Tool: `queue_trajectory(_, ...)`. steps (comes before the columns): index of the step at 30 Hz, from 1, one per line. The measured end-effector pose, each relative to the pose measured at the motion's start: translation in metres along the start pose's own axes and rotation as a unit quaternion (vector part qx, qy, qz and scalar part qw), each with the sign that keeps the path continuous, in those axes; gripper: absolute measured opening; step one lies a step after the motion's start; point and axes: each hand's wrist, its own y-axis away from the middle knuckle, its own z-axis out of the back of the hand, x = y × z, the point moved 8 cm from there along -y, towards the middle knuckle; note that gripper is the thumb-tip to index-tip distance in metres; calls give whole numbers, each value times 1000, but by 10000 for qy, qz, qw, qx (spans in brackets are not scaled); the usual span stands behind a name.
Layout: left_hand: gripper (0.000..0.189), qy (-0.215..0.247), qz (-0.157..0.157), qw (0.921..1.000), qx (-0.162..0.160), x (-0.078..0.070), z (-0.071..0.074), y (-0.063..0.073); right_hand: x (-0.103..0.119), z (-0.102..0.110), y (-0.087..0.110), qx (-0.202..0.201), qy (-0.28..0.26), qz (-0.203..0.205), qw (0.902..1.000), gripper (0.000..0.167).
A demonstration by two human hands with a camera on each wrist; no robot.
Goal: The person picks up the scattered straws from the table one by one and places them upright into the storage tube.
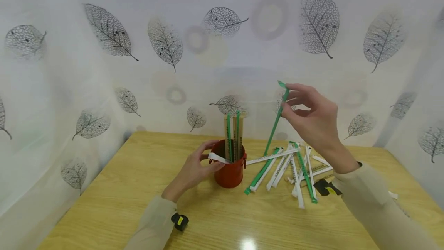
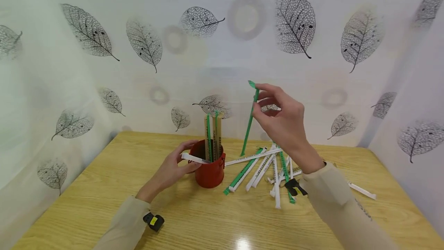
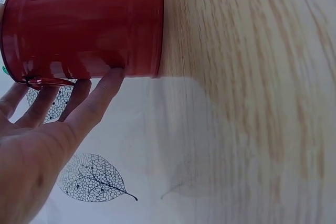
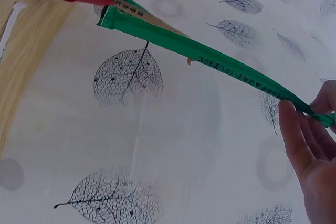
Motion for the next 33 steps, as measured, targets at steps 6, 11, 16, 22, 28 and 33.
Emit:
queue_trajectory(6, 64, 76, -6, 10000, 59, 2, -2, 0, 6, -24, -5, -8, -730, 64, 9973, 39)
queue_trajectory(11, 64, 71, -55, 10000, 20, 2, 0, 1, 10, -41, -4, 22, -916, 256, 9955, 40)
queue_trajectory(16, 63, 22, -65, 10000, 28, 1, 1, 0, 5, -57, 4, 217, -666, 306, 9971, 41)
queue_trajectory(22, 63, 70, -97, 9999, 100, 1, -1, -1, -10, -70, 22, 500, -458, 79, 9977, 43)
queue_trajectory(28, 62, 60, -92, 9999, 79, 0, -1, 0, -20, -79, 42, 774, -441, 70, 9960, 45)
queue_trajectory(33, 62, 82, -87, 9999, 83, 0, -1, -1, -26, -89, 60, 1089, -397, 34, 9932, 44)
